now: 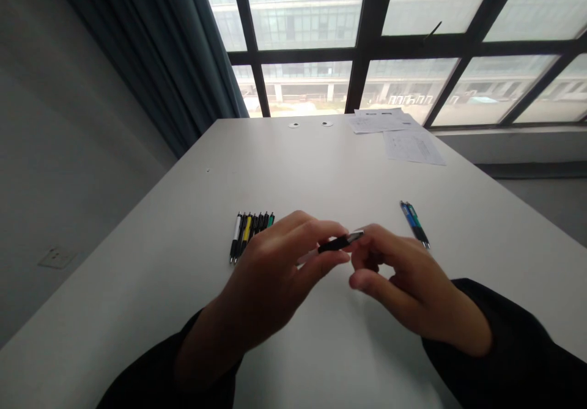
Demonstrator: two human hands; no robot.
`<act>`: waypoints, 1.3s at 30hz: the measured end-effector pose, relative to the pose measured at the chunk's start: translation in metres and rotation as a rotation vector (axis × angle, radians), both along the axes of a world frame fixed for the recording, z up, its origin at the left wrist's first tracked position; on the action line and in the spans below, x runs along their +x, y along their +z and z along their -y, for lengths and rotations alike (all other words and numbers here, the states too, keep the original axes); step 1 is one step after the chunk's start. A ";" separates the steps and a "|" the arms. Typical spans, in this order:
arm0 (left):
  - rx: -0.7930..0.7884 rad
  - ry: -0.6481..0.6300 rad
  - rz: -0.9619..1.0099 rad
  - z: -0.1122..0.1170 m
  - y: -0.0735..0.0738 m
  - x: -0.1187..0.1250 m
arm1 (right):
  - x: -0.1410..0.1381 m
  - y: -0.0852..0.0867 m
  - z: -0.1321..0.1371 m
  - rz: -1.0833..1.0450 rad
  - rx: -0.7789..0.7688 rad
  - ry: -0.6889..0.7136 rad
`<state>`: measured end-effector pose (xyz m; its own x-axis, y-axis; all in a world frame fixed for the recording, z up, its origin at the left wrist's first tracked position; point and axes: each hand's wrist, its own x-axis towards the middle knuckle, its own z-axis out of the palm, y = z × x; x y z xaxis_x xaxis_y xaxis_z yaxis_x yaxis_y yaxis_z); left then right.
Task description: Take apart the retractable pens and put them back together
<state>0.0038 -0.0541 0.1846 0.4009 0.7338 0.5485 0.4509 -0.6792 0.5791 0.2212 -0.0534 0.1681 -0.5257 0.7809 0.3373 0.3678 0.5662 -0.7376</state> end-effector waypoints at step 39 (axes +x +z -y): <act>0.399 0.054 -0.347 0.002 -0.005 0.002 | 0.007 0.003 -0.004 -0.082 0.196 -0.018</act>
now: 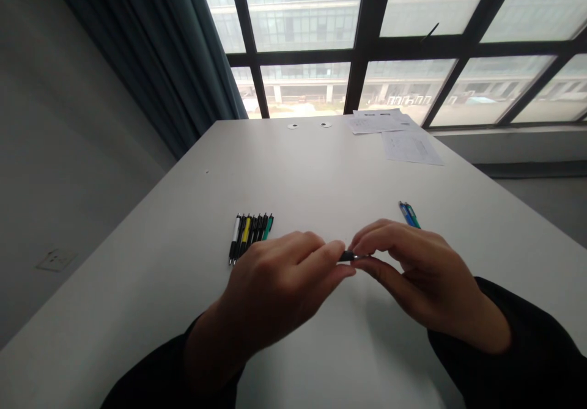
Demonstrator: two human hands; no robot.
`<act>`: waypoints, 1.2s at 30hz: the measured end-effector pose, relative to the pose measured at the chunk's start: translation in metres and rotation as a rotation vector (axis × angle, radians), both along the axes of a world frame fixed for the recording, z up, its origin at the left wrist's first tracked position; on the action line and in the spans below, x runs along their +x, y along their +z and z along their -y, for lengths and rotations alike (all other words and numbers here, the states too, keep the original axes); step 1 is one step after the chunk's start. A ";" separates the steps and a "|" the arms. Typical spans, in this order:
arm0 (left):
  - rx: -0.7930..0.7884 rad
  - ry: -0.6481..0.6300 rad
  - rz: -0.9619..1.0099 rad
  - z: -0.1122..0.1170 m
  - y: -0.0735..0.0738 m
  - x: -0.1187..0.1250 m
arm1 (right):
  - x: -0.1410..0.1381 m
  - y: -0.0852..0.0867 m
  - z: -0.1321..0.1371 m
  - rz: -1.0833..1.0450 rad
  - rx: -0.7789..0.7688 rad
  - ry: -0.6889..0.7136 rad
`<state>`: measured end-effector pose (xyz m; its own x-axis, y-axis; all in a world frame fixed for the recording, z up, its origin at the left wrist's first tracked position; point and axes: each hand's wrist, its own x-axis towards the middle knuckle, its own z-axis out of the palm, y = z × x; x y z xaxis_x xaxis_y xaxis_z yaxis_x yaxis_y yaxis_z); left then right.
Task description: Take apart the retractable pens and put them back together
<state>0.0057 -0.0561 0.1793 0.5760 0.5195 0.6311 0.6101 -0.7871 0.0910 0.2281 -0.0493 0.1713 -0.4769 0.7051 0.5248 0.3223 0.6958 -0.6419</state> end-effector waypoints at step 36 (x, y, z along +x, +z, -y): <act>-0.029 0.093 -0.028 -0.002 -0.002 0.001 | 0.001 0.000 0.001 -0.098 0.011 0.004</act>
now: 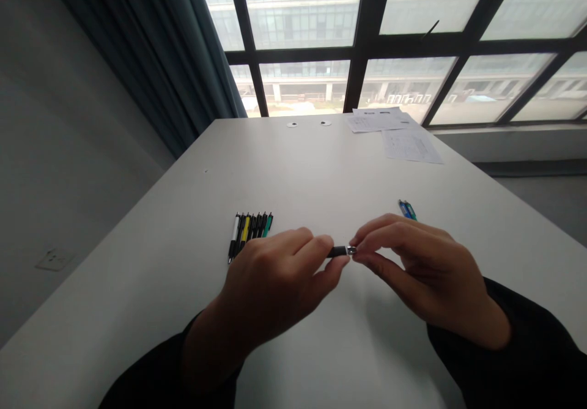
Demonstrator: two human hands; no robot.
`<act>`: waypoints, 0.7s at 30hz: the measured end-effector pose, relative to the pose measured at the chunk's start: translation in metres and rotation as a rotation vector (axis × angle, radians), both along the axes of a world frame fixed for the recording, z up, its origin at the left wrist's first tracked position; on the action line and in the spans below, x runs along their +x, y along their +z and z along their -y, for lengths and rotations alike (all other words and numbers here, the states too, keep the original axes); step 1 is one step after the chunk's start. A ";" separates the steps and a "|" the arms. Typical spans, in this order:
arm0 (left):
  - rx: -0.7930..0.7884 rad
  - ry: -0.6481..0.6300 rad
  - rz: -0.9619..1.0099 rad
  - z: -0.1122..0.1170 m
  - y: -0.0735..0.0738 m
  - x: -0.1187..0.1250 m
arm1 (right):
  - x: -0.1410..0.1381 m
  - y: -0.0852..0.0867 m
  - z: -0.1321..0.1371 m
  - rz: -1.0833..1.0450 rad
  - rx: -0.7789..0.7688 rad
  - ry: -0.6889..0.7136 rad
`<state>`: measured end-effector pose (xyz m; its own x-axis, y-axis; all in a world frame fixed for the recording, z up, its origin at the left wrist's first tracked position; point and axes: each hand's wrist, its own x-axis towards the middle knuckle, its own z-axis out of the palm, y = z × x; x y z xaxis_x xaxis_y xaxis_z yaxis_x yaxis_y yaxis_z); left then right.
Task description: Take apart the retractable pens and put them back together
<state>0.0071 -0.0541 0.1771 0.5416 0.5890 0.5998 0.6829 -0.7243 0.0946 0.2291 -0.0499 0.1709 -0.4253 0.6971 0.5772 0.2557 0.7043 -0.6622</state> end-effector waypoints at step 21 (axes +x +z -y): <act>-0.044 -0.001 -0.022 0.003 0.006 0.001 | -0.001 -0.002 0.004 -0.091 0.096 -0.002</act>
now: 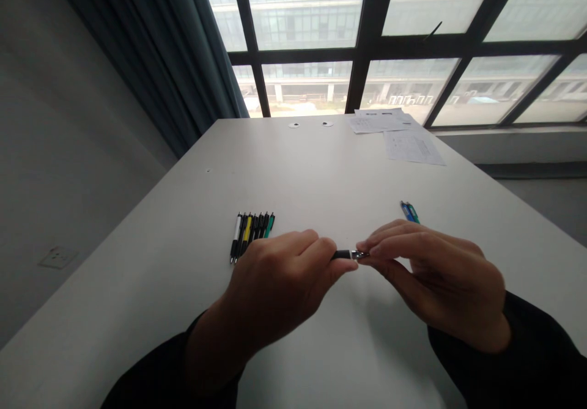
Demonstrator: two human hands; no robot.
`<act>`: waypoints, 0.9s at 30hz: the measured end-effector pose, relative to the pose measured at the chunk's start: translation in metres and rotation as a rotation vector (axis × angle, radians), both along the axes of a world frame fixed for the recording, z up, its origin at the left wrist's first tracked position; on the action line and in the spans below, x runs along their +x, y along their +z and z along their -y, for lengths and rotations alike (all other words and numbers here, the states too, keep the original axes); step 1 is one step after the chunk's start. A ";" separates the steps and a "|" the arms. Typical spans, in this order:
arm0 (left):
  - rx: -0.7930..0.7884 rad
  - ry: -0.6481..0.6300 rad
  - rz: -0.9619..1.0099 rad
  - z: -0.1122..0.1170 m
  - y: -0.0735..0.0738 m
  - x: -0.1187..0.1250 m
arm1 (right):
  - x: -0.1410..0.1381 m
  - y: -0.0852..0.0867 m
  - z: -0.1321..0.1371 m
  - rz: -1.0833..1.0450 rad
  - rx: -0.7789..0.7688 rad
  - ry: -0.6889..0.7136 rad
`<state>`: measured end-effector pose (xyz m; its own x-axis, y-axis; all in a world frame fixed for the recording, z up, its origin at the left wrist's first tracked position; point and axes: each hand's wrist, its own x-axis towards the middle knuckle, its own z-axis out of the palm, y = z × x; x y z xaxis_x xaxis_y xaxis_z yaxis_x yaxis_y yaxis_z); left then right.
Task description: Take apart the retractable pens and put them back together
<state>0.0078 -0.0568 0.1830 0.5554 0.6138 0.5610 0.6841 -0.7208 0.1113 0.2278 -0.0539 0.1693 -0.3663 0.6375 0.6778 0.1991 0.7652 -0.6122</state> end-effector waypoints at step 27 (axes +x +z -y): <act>-0.029 -0.068 -0.025 -0.003 -0.001 -0.001 | 0.005 0.001 -0.002 0.034 0.039 0.009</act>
<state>0.0067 -0.0540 0.1816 0.6096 0.5900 0.5293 0.6368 -0.7622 0.1162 0.2333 -0.0522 0.1708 -0.3955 0.6076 0.6887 0.2125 0.7901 -0.5750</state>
